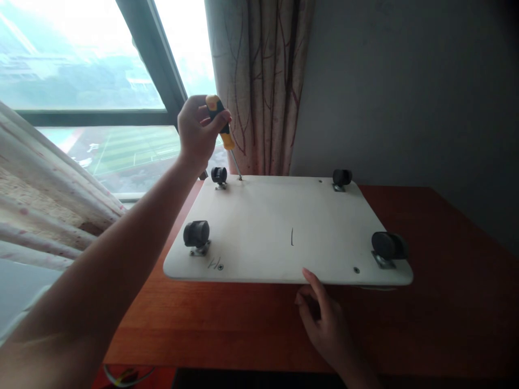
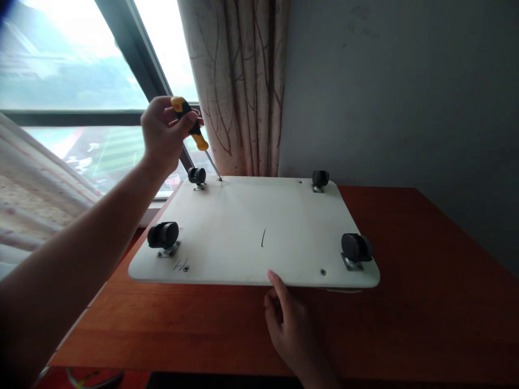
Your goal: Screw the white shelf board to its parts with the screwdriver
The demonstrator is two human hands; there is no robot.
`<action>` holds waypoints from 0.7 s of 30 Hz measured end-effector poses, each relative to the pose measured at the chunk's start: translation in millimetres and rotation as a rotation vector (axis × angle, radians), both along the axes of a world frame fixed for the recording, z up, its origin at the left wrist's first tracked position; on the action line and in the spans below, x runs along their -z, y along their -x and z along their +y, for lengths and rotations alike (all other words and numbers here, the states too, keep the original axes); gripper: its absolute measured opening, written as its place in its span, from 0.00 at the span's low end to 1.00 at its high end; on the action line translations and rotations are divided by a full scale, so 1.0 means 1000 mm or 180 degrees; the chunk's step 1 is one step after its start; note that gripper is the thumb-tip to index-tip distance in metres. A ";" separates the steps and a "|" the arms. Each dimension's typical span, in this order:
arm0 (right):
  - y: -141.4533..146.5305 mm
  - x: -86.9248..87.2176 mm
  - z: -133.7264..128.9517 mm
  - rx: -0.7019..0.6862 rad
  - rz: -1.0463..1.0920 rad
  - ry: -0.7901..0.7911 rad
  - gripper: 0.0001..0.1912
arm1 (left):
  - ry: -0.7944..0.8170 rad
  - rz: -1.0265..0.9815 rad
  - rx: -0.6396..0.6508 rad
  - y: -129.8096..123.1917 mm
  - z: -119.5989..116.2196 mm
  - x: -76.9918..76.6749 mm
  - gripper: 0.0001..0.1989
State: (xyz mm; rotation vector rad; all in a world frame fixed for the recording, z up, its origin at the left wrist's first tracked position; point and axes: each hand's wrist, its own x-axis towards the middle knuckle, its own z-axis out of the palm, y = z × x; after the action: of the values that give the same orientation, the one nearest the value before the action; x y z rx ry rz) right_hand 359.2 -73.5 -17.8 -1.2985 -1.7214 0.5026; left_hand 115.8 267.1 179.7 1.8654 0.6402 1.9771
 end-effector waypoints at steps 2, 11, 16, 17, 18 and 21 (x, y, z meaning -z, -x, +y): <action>0.000 -0.002 0.000 -0.0007 0.0011 -0.0016 0.29 | -0.0009 0.0007 -0.0009 0.000 0.000 0.000 0.14; 0.000 -0.003 0.000 0.0043 -0.0055 -0.0068 0.28 | 0.0061 0.0036 0.0047 -0.001 0.001 0.001 0.15; -0.001 -0.001 0.000 -0.0011 0.0002 -0.0041 0.29 | 0.0201 0.0333 0.0251 0.000 -0.002 -0.003 0.14; -0.001 0.000 0.000 -0.0015 0.0004 -0.0037 0.29 | 0.0234 0.0360 0.0301 0.000 -0.002 -0.003 0.13; -0.001 0.000 0.000 -0.0015 -0.0002 -0.0033 0.29 | 0.0266 0.0372 0.0344 0.001 -0.002 -0.004 0.12; -0.001 -0.001 0.000 -0.0003 -0.0023 -0.0029 0.29 | 0.0309 0.0463 0.0276 0.004 0.003 -0.005 0.09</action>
State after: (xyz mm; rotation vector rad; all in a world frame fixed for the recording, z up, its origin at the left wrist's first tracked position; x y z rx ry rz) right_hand 360.1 -73.8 -16.5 -1.2946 -1.7285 0.4905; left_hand 111.5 270.2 184.5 1.9561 0.6715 1.7372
